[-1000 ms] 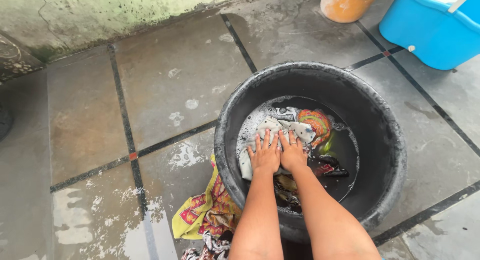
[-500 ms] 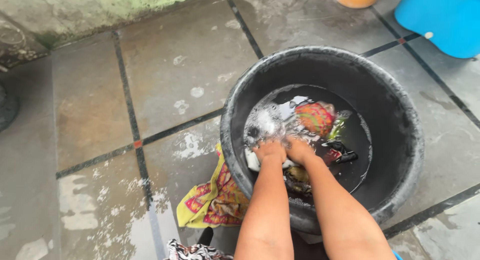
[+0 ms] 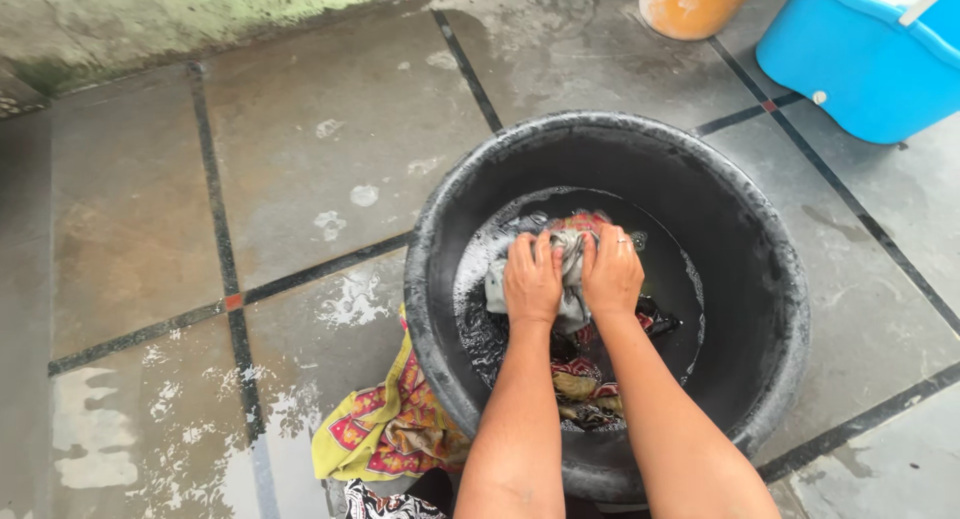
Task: The person washes clothes in a bucket of soapy water, scrubbing them against each other and submerging them multiple times.
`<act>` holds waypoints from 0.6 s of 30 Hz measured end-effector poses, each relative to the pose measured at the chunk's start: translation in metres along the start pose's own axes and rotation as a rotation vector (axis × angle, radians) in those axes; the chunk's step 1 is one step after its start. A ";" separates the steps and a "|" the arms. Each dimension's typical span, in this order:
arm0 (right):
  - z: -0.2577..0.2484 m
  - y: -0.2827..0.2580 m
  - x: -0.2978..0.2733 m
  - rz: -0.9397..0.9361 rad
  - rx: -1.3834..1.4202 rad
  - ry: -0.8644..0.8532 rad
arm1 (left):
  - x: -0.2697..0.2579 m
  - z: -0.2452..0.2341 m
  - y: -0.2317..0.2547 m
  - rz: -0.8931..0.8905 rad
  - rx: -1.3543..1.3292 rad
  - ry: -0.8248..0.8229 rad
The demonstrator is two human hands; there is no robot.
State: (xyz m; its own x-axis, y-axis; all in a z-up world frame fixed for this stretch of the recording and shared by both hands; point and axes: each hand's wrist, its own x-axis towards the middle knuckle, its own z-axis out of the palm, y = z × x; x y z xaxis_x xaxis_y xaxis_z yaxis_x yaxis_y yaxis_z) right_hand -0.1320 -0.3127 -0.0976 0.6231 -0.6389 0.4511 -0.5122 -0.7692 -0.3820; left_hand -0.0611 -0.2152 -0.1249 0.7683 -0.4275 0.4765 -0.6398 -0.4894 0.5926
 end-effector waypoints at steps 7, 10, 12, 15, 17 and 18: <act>0.025 0.037 -0.027 -0.092 -0.115 -0.202 | -0.013 0.002 -0.003 0.067 0.156 -0.356; 0.035 0.044 -0.031 0.043 -0.166 -0.488 | -0.018 0.014 -0.010 -0.055 0.266 -0.589; 0.040 0.046 -0.031 0.096 -0.113 -0.594 | -0.021 0.026 -0.020 -0.069 0.303 -0.663; 0.051 0.055 -0.031 0.193 -0.071 -0.798 | -0.029 0.050 -0.039 -0.147 0.305 -0.815; 0.066 0.070 -0.036 0.241 -0.081 -0.910 | -0.035 0.068 -0.053 -0.219 0.272 -0.902; 0.075 0.081 -0.037 0.271 0.014 -0.972 | -0.037 0.075 -0.059 -0.331 0.214 -0.986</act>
State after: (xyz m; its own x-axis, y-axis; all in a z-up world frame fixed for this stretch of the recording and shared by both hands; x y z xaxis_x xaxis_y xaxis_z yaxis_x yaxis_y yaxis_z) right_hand -0.1517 -0.3505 -0.2057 0.7013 -0.5047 -0.5034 -0.7052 -0.5947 -0.3861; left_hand -0.0530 -0.2278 -0.2261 0.6101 -0.6286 -0.4823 -0.4656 -0.7769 0.4238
